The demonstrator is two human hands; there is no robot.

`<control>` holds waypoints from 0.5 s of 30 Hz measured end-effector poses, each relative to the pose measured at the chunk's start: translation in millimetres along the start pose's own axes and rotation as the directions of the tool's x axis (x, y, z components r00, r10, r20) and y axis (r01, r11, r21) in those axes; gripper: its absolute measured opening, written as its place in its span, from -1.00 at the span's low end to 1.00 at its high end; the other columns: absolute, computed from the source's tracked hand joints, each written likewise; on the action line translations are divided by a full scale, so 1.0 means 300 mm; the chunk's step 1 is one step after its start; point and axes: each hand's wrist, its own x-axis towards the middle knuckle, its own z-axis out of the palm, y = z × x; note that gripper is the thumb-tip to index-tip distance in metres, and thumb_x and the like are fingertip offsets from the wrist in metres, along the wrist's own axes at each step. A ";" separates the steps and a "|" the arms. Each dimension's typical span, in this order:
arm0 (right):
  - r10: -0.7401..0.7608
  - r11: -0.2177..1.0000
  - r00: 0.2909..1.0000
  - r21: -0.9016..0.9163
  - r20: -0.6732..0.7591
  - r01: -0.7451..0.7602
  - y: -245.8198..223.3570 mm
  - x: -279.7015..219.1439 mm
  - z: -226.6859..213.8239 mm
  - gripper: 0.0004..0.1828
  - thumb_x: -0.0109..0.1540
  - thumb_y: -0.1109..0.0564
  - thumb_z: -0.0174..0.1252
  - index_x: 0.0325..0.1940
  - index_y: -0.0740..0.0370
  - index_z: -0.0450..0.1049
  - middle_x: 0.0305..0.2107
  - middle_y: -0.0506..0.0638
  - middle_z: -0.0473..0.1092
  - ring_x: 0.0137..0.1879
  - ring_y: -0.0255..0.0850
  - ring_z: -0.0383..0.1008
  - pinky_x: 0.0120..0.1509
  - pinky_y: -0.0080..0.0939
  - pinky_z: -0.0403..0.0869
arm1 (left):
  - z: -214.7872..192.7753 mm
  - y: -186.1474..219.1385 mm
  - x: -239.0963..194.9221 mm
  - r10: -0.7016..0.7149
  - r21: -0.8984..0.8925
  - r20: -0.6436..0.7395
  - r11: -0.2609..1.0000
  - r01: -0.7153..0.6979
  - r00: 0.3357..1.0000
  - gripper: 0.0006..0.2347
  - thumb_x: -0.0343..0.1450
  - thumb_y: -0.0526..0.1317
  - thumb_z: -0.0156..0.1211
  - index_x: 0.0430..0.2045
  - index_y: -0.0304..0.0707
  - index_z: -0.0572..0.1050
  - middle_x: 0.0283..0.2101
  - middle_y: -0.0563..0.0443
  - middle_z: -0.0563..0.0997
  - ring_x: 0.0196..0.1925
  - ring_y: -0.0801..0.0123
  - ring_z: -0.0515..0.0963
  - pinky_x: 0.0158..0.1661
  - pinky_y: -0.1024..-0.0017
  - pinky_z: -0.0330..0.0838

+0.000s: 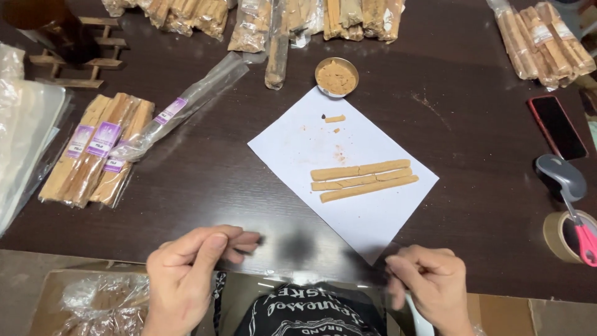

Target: The person removes wooden sticks from a plastic wrapper, aligns them on a white sheet of paper, and slides them into a new clear plastic sleeve.

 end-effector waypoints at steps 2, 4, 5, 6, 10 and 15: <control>0.007 1.000 1.000 -0.024 0.006 -0.007 0.030 -0.014 -0.004 -0.84 0.23 0.22 0.19 -0.28 0.31 0.67 -0.47 0.07 0.70 -0.50 -0.21 0.80 -0.37 -0.40 0.77 | -0.004 -0.012 0.004 -0.067 -0.091 -0.112 0.994 0.057 0.991 -0.90 0.36 -0.42 0.23 -0.45 -0.56 0.65 -0.46 -0.34 0.77 -0.54 0.11 0.80 -0.38 0.39 0.77; 0.003 1.000 1.000 0.002 0.020 -0.003 -0.002 -0.004 0.011 -0.81 0.20 0.28 0.17 -0.52 0.26 0.57 -0.70 -0.02 0.57 -0.68 -0.31 0.60 -0.53 -0.46 0.60 | -0.015 -0.012 0.010 -0.120 -0.050 -0.161 0.992 0.113 0.980 -0.92 0.33 -0.43 0.26 -0.55 -0.54 0.63 -0.55 -0.31 0.74 -0.60 0.16 0.75 -0.44 0.39 0.73; -0.002 1.000 0.999 0.030 0.037 0.000 -0.017 0.000 0.019 -0.62 0.17 0.33 0.16 -0.77 0.21 0.46 -0.93 -0.11 0.44 -0.86 -0.40 0.41 -0.68 -0.52 0.44 | -0.022 -0.012 0.013 -0.169 -0.012 -0.217 0.985 0.171 0.961 -0.90 0.30 -0.45 0.29 -0.66 -0.52 0.62 -0.65 -0.28 0.70 -0.66 0.22 0.70 -0.49 0.38 0.70; 0.000 1.000 0.999 0.031 0.033 -0.001 -0.003 -0.007 0.025 -0.62 0.17 0.33 0.16 -0.77 0.21 0.46 -0.93 -0.11 0.44 -0.86 -0.40 0.41 -0.68 -0.52 0.44 | -0.015 0.000 0.022 -0.169 -0.010 -0.213 0.985 0.170 0.962 -0.90 0.30 -0.45 0.29 -0.66 -0.52 0.62 -0.65 -0.28 0.70 -0.66 0.22 0.70 -0.49 0.38 0.70; -0.013 0.998 0.999 0.058 0.035 0.011 0.035 -0.035 0.037 -0.85 0.21 0.27 0.17 -0.42 0.30 0.61 -0.66 0.02 0.58 -0.63 -0.27 0.65 -0.52 -0.43 0.65 | -0.004 0.023 0.040 -0.038 -0.027 -0.071 0.999 0.036 0.997 -0.83 0.44 -0.32 0.13 -0.44 -0.50 0.62 -0.41 -0.33 0.78 -0.55 0.14 0.78 -0.47 0.43 0.70; 0.012 1.000 0.988 -0.021 -0.154 -0.016 0.044 -0.056 0.040 -0.81 0.20 0.29 0.15 -0.47 0.32 0.62 -0.76 0.00 0.57 -0.69 -0.31 0.57 -0.51 -0.40 0.61 | 0.001 0.012 0.045 -0.030 0.033 -0.164 0.999 0.036 0.986 -0.89 0.36 -0.38 0.27 -0.57 -0.47 0.59 -0.64 -0.23 0.68 -0.67 0.27 0.69 -0.51 0.48 0.66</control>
